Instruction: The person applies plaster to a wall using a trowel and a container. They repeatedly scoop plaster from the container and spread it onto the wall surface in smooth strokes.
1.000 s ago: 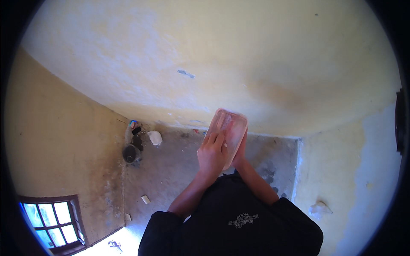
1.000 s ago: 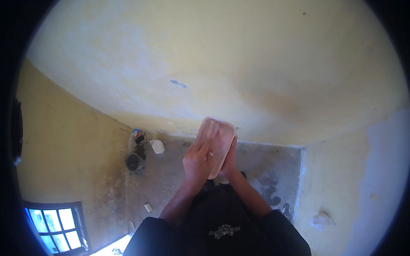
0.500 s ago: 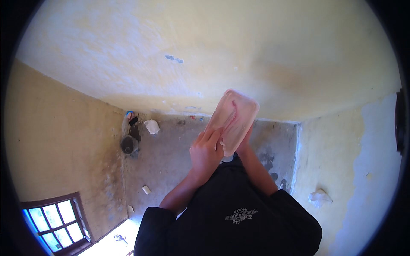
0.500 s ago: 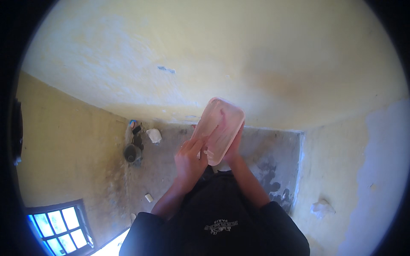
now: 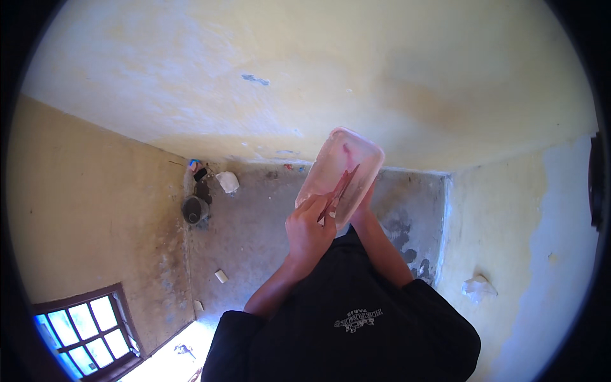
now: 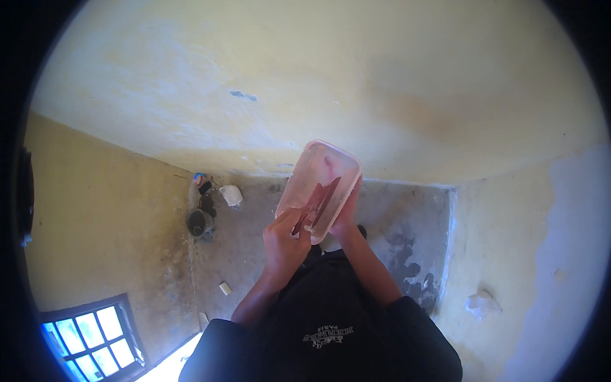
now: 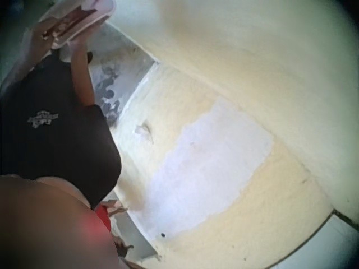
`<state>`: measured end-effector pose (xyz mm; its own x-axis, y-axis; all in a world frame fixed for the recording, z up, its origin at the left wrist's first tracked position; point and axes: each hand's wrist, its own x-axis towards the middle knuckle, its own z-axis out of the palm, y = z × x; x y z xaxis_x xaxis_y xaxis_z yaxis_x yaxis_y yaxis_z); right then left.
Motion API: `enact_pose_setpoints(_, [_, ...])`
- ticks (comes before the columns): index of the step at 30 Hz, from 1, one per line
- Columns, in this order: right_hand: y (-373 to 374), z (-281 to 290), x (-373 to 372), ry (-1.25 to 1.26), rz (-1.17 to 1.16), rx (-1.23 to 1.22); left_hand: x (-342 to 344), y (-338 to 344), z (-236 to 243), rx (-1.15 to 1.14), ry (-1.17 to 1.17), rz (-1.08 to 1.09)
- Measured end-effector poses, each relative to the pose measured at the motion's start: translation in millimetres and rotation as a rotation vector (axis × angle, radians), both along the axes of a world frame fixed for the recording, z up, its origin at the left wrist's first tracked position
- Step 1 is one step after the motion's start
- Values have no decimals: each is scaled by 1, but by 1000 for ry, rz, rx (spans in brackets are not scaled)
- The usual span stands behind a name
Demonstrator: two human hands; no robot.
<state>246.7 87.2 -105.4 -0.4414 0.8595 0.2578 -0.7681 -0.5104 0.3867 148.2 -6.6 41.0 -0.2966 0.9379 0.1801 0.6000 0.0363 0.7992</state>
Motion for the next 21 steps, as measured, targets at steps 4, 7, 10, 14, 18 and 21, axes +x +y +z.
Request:
enact_pose_setpoints(4, [-6,38,-5,46,69,-9,-3,-3,-10,29,-56,5])
enact_pose_setpoints(7, [-9,33,-3,-101,29,92,-11,-3,-8,69,-46,19])
enact_pose_setpoints(10, [-12,42,-6,-99,3,150,-5,3,-12,103,10,-64])
enact_pose_setpoints(14, [-14,40,-3,-36,42,35,-2,2,-8,121,72,-98])
enact_pose_setpoints(18, [-12,28,-2,-113,-7,57,-9,1,9,44,27,-50])
enact_pose_setpoints(21, [-12,20,-1,-65,-3,10,-6,-3,11,39,9,-88])
